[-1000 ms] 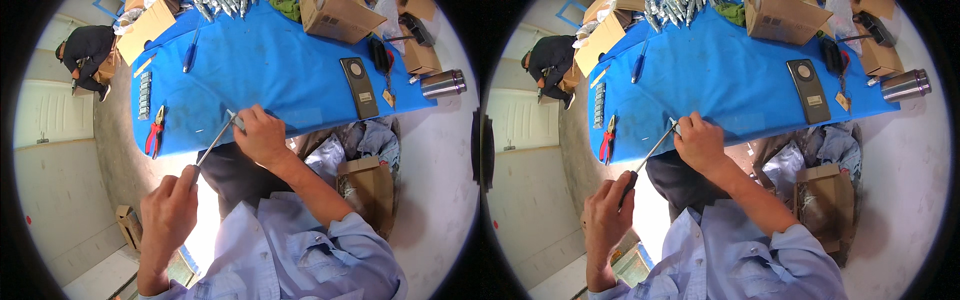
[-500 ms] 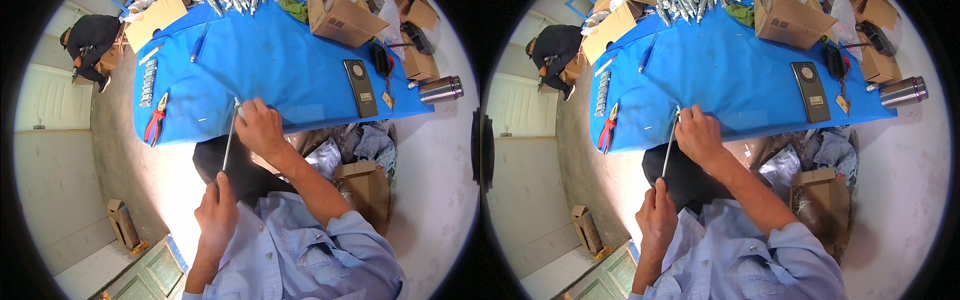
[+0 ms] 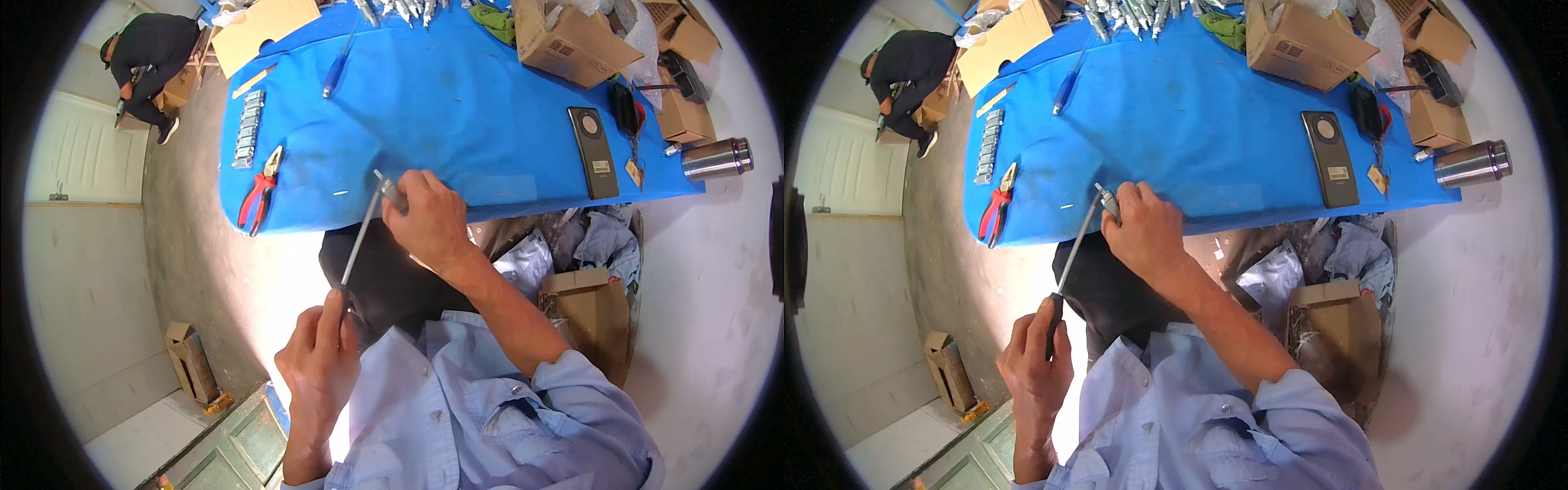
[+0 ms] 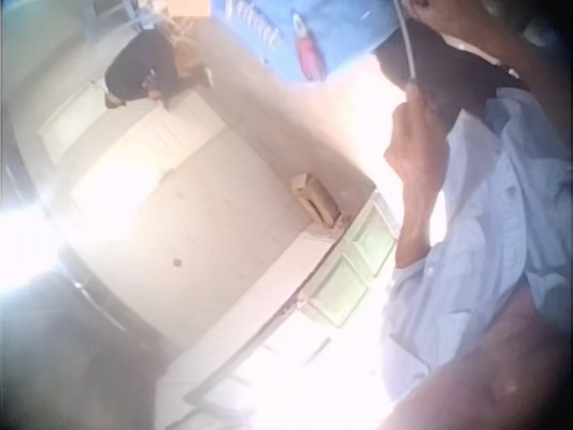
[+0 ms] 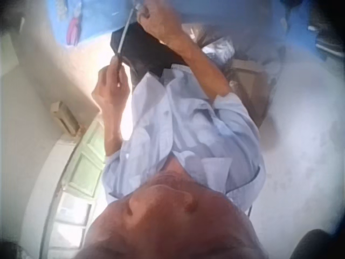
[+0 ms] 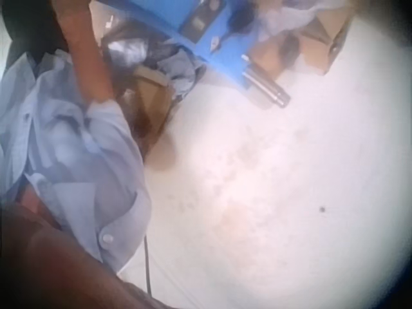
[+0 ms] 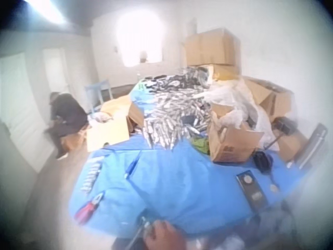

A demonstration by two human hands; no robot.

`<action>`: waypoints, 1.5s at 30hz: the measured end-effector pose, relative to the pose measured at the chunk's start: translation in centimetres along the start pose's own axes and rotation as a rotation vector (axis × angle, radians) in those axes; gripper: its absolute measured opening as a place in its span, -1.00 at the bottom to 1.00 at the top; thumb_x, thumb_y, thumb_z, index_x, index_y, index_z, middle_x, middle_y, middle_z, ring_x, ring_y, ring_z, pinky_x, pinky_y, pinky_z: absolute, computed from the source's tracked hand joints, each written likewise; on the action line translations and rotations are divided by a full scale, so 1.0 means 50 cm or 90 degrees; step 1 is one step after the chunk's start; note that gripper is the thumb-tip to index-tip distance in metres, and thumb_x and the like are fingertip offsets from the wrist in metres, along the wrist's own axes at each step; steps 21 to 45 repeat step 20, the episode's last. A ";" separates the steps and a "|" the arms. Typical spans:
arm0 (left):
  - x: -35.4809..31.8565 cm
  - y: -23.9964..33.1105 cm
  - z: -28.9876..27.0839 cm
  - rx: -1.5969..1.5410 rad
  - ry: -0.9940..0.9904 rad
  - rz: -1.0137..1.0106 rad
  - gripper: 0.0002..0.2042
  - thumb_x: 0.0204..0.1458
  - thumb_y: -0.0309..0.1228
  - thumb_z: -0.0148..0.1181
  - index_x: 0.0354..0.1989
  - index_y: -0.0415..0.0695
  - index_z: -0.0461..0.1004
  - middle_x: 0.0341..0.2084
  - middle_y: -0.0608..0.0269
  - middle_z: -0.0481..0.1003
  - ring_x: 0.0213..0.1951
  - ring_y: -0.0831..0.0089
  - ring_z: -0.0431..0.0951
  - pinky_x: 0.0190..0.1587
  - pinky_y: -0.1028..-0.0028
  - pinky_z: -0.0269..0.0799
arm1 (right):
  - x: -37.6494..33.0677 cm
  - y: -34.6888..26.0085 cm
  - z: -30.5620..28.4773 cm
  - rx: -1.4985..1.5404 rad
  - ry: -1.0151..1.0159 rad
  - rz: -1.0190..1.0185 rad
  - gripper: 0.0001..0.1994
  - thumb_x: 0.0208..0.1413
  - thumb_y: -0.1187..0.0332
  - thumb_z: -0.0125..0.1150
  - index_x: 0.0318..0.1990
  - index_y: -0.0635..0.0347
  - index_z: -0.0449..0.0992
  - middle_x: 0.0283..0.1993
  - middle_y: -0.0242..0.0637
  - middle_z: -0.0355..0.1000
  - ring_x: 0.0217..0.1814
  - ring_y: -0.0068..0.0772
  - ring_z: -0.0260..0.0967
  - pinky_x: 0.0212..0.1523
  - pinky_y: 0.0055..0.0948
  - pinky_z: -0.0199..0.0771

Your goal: The person assembles small cylindrical electronic components on a blue workbench. They use a screwdriver to tighten internal parts and pliers to adjust metal tabs on the components. The person handles the items one at a time, performing repetitive assembly steps.

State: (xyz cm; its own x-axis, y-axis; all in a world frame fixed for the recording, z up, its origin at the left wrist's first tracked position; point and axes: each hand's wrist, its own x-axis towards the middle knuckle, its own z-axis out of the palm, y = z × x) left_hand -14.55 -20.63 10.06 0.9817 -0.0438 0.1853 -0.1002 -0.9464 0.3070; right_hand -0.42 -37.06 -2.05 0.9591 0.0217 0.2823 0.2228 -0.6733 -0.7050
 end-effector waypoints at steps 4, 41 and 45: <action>-0.005 -0.005 -0.012 -0.039 -0.037 -0.004 -0.63 0.04 -0.62 0.38 0.07 -0.14 0.62 -0.30 0.12 0.64 -0.41 0.32 0.72 -0.40 0.41 0.60 | 0.005 -0.003 0.001 -0.022 -0.019 0.000 -0.79 0.07 0.34 0.35 -0.29 0.18 0.41 -0.31 -0.08 0.44 -0.36 0.15 0.54 -0.38 0.07 0.53; 0.028 -0.034 -0.036 -0.061 -0.067 -0.006 -0.65 0.08 -0.60 0.35 0.08 -0.13 0.61 -0.32 0.08 0.65 -0.39 0.27 0.71 -0.35 0.36 0.60 | 0.003 -0.007 -0.004 -0.032 -0.031 -0.021 -0.67 0.08 0.31 0.36 0.01 0.09 0.50 -0.20 -0.12 0.48 -0.31 0.12 0.57 -0.34 0.04 0.57; 0.028 -0.034 -0.036 -0.061 -0.067 -0.006 -0.65 0.08 -0.60 0.35 0.08 -0.13 0.61 -0.32 0.08 0.65 -0.39 0.27 0.71 -0.35 0.36 0.60 | 0.003 -0.007 -0.004 -0.032 -0.031 -0.021 -0.67 0.08 0.31 0.36 0.01 0.09 0.50 -0.20 -0.12 0.48 -0.31 0.12 0.57 -0.34 0.04 0.57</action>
